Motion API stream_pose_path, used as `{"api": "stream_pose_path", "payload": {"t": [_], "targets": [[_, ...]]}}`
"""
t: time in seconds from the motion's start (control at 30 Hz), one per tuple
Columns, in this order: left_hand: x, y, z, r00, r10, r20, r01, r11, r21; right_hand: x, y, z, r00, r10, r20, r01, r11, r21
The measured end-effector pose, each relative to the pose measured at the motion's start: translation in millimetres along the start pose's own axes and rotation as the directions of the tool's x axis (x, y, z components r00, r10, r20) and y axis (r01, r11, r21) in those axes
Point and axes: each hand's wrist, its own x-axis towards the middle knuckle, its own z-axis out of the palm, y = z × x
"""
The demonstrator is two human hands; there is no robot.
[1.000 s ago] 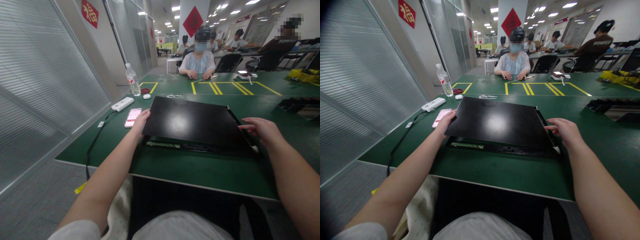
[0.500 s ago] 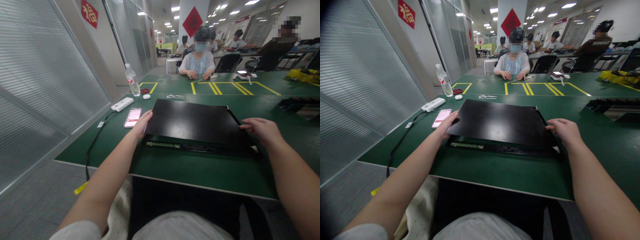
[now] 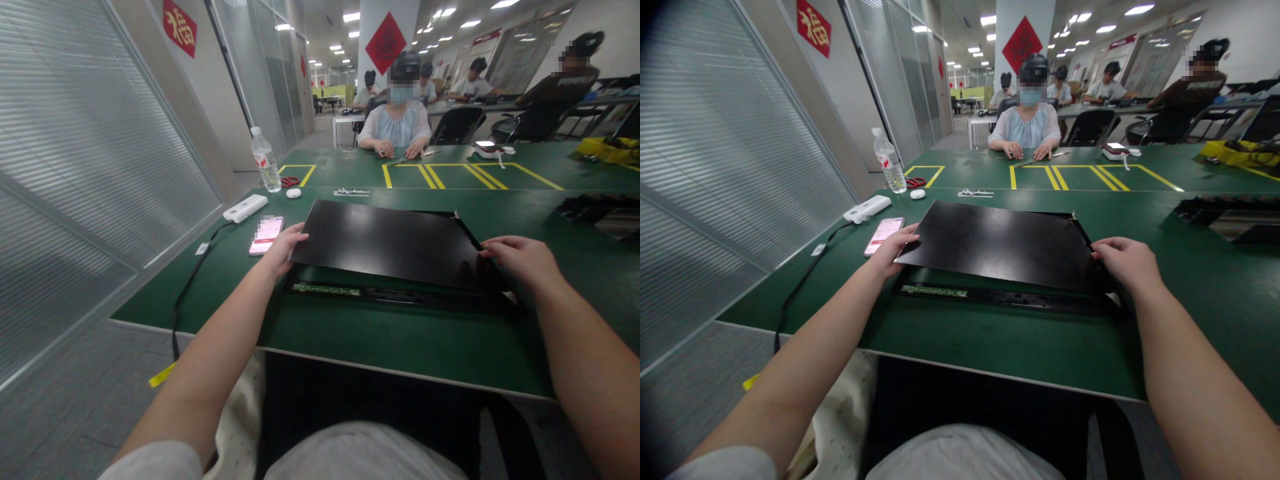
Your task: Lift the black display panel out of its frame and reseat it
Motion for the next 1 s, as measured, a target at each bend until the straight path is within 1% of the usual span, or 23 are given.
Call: {"api": "stream_pose_path", "payload": {"t": [0.1,0.3,0.53,0.7,0.9,1.0], "targets": [[1,-2,-2.0,1.0,0.0,0.007,0.0,1.0,0.011,-6,-9,-1,0.999,0.031,-0.033,-0.034,0.994,-0.099],[1,-4,-1.8,0.999,0.025,-0.044,-0.022,0.998,0.063,-9,-16,-1,0.999,-0.017,-0.05,0.006,0.979,-0.203],[0,-5,0.8,0.998,0.007,-0.07,-0.001,0.996,0.091,-6,-12,0,0.997,-0.062,-0.046,0.049,0.967,-0.25],[1,-6,0.9,0.996,0.016,-0.092,-0.007,0.996,0.094,-3,-9,0,0.998,-0.055,-0.042,0.041,0.96,-0.276],[2,-7,3.0,0.993,0.028,-0.113,-0.016,0.995,0.103,0,-7,1,0.997,-0.064,-0.033,0.048,0.933,-0.356],[2,-7,4.0,0.991,0.034,-0.126,-0.019,0.993,0.119,0,-5,1,0.996,-0.084,-0.017,0.07,0.913,-0.401]]}}
